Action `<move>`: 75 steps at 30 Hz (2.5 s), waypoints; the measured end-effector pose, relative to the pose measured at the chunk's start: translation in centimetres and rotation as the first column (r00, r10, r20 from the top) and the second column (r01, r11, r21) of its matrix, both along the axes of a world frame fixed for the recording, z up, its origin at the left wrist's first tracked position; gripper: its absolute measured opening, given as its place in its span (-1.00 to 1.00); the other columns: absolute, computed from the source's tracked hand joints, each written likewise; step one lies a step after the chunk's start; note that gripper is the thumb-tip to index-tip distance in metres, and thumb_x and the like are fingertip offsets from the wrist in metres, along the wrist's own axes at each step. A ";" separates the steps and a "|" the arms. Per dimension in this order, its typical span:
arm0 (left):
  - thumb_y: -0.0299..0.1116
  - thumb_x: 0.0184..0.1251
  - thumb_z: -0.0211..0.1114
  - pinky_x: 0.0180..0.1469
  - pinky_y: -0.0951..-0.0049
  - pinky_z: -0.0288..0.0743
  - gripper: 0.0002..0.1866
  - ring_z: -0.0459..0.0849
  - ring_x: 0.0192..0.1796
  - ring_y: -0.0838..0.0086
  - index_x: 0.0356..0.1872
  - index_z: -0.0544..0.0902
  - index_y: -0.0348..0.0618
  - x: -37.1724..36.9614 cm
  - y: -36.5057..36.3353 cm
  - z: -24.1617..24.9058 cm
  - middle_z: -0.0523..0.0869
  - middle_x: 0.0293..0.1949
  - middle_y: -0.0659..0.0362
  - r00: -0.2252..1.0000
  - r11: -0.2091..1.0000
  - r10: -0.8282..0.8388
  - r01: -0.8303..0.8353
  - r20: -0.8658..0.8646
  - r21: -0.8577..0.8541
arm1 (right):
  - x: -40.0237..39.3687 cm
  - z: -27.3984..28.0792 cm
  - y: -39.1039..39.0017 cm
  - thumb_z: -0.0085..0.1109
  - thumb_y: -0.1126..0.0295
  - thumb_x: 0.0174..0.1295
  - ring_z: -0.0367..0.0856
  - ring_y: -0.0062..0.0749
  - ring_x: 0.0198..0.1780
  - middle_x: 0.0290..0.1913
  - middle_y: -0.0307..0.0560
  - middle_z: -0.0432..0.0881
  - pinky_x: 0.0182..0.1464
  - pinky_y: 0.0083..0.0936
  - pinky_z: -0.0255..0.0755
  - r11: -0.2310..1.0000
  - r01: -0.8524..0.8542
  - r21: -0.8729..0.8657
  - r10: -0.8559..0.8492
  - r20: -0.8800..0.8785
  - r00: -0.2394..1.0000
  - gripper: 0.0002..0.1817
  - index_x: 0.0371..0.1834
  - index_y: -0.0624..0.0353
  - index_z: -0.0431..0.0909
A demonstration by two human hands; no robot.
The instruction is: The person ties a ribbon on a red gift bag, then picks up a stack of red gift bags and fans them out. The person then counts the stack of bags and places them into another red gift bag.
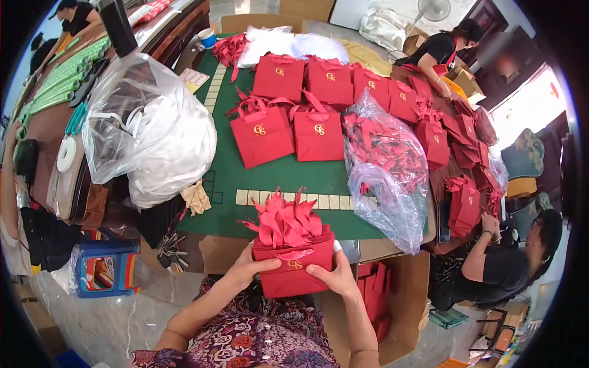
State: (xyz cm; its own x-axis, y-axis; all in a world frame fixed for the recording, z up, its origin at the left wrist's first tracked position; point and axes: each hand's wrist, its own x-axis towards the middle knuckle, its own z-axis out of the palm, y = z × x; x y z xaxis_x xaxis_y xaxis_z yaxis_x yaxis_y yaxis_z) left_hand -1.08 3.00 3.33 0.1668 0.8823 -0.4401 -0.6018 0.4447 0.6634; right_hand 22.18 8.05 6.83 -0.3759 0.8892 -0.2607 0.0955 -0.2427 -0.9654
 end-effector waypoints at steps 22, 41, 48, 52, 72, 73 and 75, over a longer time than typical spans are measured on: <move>-0.39 0.03 0.61 0.31 0.30 0.46 -0.01 0.56 0.26 0.36 0.45 0.16 -0.27 0.0 1.4 -4.0 0.53 0.25 0.04 0.908 0.958 0.059 0.067 -0.415 0.280 | -3.2 -4.7 0.9 0.40 0.28 0.26 0.51 -0.36 0.23 0.25 0.06 0.50 0.29 -0.42 0.39 0.970 0.216 -0.114 -0.230 -0.127 0.965 -0.18 0.47 0.33 0.13; -0.32 0.09 0.61 0.32 0.31 0.44 -0.12 0.55 0.26 0.40 0.39 0.27 -0.27 0.3 1.9 -0.5 0.54 0.25 0.05 0.921 0.969 -0.078 0.160 -0.381 0.187 | -3.2 -5.1 0.4 0.37 0.43 0.25 0.59 -0.61 -0.18 -0.20 -0.19 0.66 -0.07 -0.57 0.51 0.930 0.366 -0.037 -0.367 -0.141 0.919 -0.75 -0.14 0.17 0.47; -0.29 0.17 0.56 0.19 0.31 0.55 -0.27 0.65 0.12 0.40 0.30 0.38 -0.25 0.7 1.5 -1.6 0.63 0.14 0.05 0.975 0.999 0.032 -0.039 -0.221 -0.030 | -3.3 -5.4 -0.2 0.42 0.36 0.23 0.60 -0.59 -0.13 -0.17 -0.19 0.66 -0.05 -0.54 0.52 0.936 0.334 0.113 -0.330 -0.058 0.942 -0.69 -0.12 0.20 0.47; -0.37 0.23 0.51 0.05 0.34 0.64 -0.44 0.70 0.01 0.43 0.21 0.47 -0.21 0.7 1.5 -2.4 0.69 0.04 0.11 0.987 0.995 0.097 -0.096 -0.125 0.019 | -3.3 -5.8 0.4 0.47 0.29 0.19 0.54 -0.62 -0.16 -0.24 -0.27 0.60 -0.07 -0.59 0.47 0.952 0.299 0.063 -0.292 -0.099 0.951 -0.65 -0.20 0.17 0.45; -0.47 0.25 0.46 0.07 0.31 0.62 -0.54 0.69 0.02 0.41 0.15 0.50 -0.16 0.4 3.9 -0.8 0.69 0.03 0.14 0.921 0.925 0.363 -0.337 -0.140 0.177 | -3.6 -6.5 -0.4 0.50 0.12 0.16 0.61 -0.40 0.11 0.16 0.05 0.59 0.15 -0.45 0.52 0.972 0.209 -0.111 -0.221 -0.114 0.969 -0.19 0.33 0.37 0.31; -0.48 0.25 0.46 0.08 0.30 0.62 -0.53 0.69 0.03 0.40 0.15 0.50 -0.16 0.4 3.8 -0.6 0.68 0.05 0.14 0.928 0.931 0.354 -0.338 -0.116 0.134 | -3.4 -6.6 0.0 0.50 0.12 0.16 0.61 -0.40 0.11 0.16 0.05 0.59 0.15 -0.45 0.52 0.975 0.201 -0.095 -0.211 -0.114 0.971 -0.19 0.33 0.37 0.31; -0.49 0.24 0.46 0.07 0.28 0.63 -0.52 0.69 0.03 0.39 0.16 0.49 -0.15 0.3 3.9 -0.8 0.68 0.05 0.14 0.929 0.929 0.359 -0.346 -0.094 0.128 | -3.3 -5.5 0.0 0.49 0.13 0.17 0.65 -0.44 0.03 0.05 0.01 0.66 0.10 -0.46 0.54 0.976 0.120 -0.184 -0.138 -0.091 0.986 -0.28 0.25 0.38 0.42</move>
